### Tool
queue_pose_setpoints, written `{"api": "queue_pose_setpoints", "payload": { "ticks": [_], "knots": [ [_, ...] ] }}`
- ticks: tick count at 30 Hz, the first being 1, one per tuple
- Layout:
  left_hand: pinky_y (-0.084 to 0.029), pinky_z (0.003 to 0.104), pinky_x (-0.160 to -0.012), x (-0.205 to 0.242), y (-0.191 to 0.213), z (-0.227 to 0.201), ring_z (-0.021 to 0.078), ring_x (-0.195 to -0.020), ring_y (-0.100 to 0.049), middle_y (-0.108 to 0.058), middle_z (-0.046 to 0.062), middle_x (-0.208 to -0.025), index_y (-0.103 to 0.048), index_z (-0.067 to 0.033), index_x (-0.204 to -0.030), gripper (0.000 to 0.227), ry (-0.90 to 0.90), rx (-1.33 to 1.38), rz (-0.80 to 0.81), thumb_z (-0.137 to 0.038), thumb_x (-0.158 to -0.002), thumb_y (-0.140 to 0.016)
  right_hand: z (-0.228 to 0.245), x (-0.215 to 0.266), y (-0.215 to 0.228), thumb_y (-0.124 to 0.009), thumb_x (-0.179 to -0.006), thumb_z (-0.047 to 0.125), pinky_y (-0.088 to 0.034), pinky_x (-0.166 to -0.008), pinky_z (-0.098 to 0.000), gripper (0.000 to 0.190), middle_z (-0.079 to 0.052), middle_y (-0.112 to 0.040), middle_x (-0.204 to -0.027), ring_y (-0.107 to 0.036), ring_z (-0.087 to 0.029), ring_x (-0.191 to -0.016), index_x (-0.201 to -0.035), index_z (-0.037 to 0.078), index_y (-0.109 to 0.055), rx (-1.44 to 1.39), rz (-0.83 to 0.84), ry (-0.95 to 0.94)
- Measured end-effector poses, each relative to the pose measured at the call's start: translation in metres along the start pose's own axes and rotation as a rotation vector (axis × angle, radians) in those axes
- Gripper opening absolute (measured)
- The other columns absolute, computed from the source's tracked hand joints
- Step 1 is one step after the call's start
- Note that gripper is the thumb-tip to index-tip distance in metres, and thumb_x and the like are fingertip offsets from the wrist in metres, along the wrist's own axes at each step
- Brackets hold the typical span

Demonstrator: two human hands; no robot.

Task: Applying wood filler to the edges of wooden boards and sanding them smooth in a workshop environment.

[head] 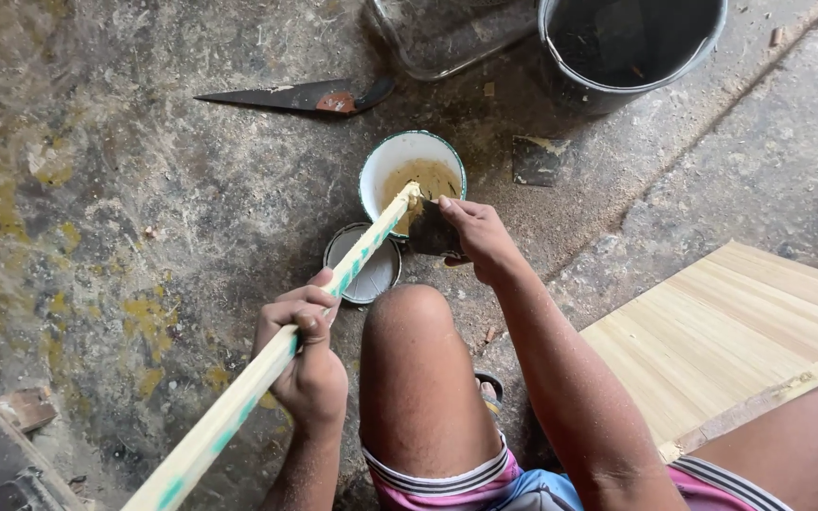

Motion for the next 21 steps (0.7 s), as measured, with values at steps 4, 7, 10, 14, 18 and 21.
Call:
{"api": "queue_pose_setpoints", "payload": {
  "ticks": [4,7,10,14,18,21],
  "knots": [
    [-0.058,0.058,-0.097,-0.018,-0.008,0.029,0.0352,-0.123,-0.065,-0.067,0.016,-0.104,-0.053,-0.0089,-0.095,0.012,-0.011,-0.085,-0.041,-0.013,-0.106,-0.053,-0.025,-0.018,0.009,-0.073,-0.094,0.047,-0.063,-0.057,-0.0571,0.045,-0.025,-0.074,-0.096,-0.077,-0.04,-0.077,-0.125,0.015,-0.073,-0.071,-0.021,0.01],
    [-0.051,0.064,-0.101,-0.046,-0.005,0.071,0.0374,-0.125,-0.062,-0.068,0.017,-0.116,-0.052,-0.0096,-0.1,0.008,0.168,-0.038,-0.167,-0.013,-0.106,-0.055,0.006,0.022,0.023,-0.065,-0.096,0.039,-0.063,-0.061,-0.0525,0.044,-0.022,-0.073,-0.096,-0.076,-0.034,-0.079,-0.125,0.007,-0.07,-0.231,0.009,0.045],
    [-0.046,0.064,-0.106,-0.068,-0.004,0.125,0.0296,-0.125,-0.062,-0.068,0.015,-0.12,-0.051,-0.012,-0.102,0.006,0.326,0.084,-0.276,-0.013,-0.104,-0.057,-0.009,0.033,0.072,-0.062,-0.1,0.032,-0.061,-0.071,-0.0632,0.04,-0.028,-0.074,-0.1,-0.076,-0.042,-0.088,-0.126,0.002,-0.069,-0.343,0.059,0.178],
    [-0.041,0.055,-0.112,-0.039,0.018,0.234,0.0294,-0.115,-0.068,-0.07,0.012,-0.103,-0.055,-0.0104,-0.092,0.027,0.704,0.329,-0.195,-0.009,-0.091,-0.082,0.003,0.117,0.134,-0.057,-0.103,0.028,-0.06,-0.079,-0.0631,0.04,-0.03,-0.074,-0.103,-0.076,-0.041,-0.093,-0.127,-0.002,-0.069,-0.422,0.01,0.333],
    [-0.035,0.031,-0.088,0.038,-0.08,0.049,0.0163,-0.102,-0.032,-0.038,0.002,-0.108,-0.04,-0.0136,-0.11,0.041,0.191,0.355,0.28,0.003,-0.075,-0.051,0.016,0.204,0.199,-0.053,-0.104,0.023,-0.062,-0.082,-0.0531,0.036,-0.03,-0.075,-0.102,-0.076,-0.038,-0.096,-0.119,-0.005,-0.069,-0.364,-0.008,0.627],
    [-0.035,0.043,-0.083,0.163,-0.173,0.048,0.0281,-0.101,-0.027,-0.031,0.009,-0.112,-0.029,-0.0101,-0.114,0.06,0.097,0.016,1.06,-0.004,-0.063,-0.061,0.053,0.285,0.225,-0.051,-0.102,0.015,-0.058,-0.09,-0.0524,0.035,-0.033,-0.072,-0.108,-0.072,-0.04,-0.103,-0.116,-0.012,-0.069,-0.055,-0.168,0.814]
  ]
}}
Point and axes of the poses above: each hand's wrist, its own x-axis away from the middle knuckle, its own y-axis out of the back of the hand, z = x × y, the point moved 9 cm from there along -x, towards the middle knuckle
